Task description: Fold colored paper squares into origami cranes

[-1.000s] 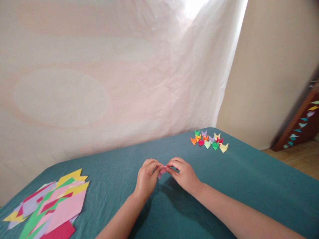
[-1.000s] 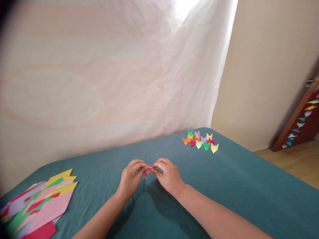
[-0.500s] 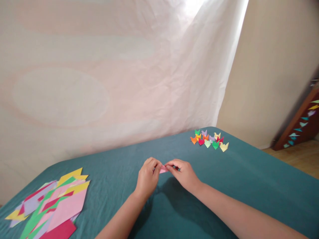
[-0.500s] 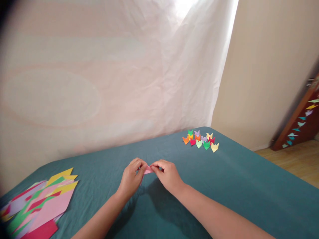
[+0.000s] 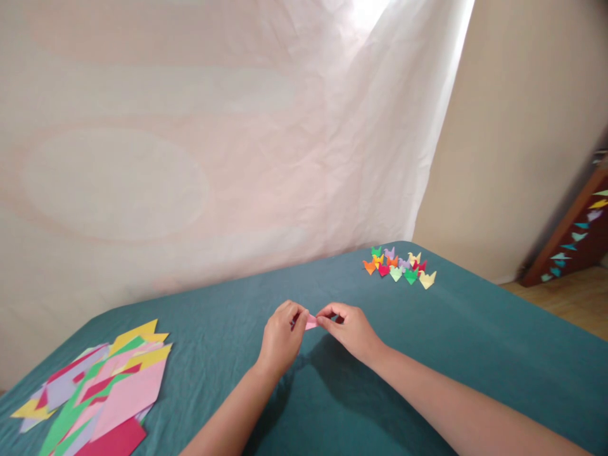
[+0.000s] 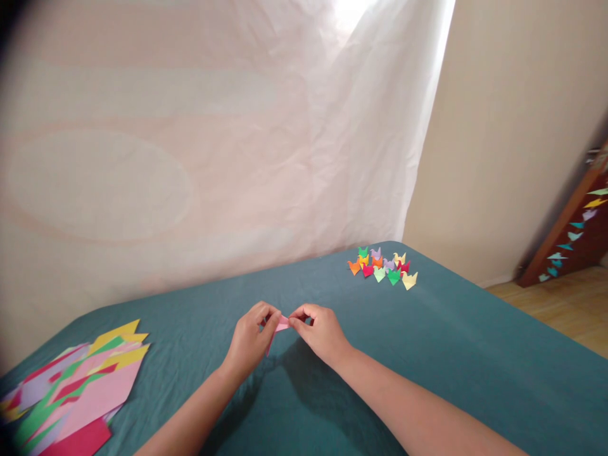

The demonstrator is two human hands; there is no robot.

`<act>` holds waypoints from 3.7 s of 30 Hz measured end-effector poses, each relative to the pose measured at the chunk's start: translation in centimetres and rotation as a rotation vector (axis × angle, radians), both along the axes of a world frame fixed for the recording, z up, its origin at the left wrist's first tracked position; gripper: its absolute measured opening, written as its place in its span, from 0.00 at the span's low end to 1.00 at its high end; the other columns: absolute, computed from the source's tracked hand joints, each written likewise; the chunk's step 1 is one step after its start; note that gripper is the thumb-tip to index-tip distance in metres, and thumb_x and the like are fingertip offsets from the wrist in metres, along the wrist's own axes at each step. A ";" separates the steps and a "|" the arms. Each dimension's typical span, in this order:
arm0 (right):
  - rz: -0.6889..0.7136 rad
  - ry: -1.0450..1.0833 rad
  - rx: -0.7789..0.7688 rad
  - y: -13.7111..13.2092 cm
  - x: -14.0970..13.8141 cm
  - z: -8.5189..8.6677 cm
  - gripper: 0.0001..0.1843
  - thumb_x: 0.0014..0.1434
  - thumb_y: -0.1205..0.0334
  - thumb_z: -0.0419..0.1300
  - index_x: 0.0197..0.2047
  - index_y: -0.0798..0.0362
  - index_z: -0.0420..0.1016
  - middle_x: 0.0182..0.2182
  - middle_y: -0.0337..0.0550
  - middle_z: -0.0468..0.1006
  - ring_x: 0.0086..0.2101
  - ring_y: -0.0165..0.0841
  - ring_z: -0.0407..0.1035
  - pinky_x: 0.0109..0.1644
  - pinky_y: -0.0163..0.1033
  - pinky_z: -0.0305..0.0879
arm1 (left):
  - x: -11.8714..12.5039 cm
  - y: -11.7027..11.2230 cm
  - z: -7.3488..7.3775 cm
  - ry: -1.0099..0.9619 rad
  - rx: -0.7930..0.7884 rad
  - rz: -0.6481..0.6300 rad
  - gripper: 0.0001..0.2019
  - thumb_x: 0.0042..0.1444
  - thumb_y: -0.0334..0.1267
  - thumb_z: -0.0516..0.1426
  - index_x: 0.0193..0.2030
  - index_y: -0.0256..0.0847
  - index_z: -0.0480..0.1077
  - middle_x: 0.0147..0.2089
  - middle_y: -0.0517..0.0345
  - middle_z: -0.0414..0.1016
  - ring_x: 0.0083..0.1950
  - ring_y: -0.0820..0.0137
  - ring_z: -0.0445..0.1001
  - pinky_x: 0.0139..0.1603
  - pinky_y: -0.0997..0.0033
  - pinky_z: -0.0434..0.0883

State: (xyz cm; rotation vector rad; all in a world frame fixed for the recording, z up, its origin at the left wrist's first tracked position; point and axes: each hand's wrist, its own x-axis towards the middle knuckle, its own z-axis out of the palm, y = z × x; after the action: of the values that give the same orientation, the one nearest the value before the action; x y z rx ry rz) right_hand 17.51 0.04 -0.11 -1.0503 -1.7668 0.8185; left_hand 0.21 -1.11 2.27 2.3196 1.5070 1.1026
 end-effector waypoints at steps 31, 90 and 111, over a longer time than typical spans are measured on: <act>0.190 0.353 -0.200 0.5 0.1 -0.3 0.16 0.55 0.50 0.60 0.36 0.55 0.75 0.31 0.40 0.77 0.32 0.31 0.69 0.39 0.35 0.64 | 0.6 0.3 -1.1 -1.013 -0.848 -0.195 0.11 0.43 0.41 0.65 0.26 0.34 0.71 0.24 0.60 0.69 0.23 0.78 0.64 0.27 0.78 0.63; 0.200 0.449 -0.337 0.8 -0.4 -1.4 0.13 0.54 0.52 0.61 0.33 0.55 0.75 0.26 0.38 0.73 0.26 0.27 0.62 0.29 0.33 0.57 | 0.6 0.6 -1.7 -0.787 -0.502 -0.192 0.07 0.51 0.38 0.60 0.31 0.38 0.66 0.27 0.60 0.72 0.28 0.73 0.69 0.28 0.77 0.65; 0.185 0.337 -0.256 0.5 -0.2 -0.7 0.12 0.55 0.53 0.61 0.33 0.55 0.74 0.28 0.40 0.77 0.28 0.30 0.68 0.32 0.34 0.61 | 0.4 1.0 -1.9 -0.752 -0.454 -0.157 0.07 0.47 0.36 0.61 0.32 0.38 0.68 0.28 0.60 0.74 0.30 0.71 0.73 0.32 0.75 0.68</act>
State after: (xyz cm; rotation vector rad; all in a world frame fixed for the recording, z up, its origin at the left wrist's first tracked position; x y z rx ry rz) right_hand 17.29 0.54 -0.83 -0.8557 -1.5110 1.2847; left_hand 0.58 -0.10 0.35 1.4464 1.1025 1.2295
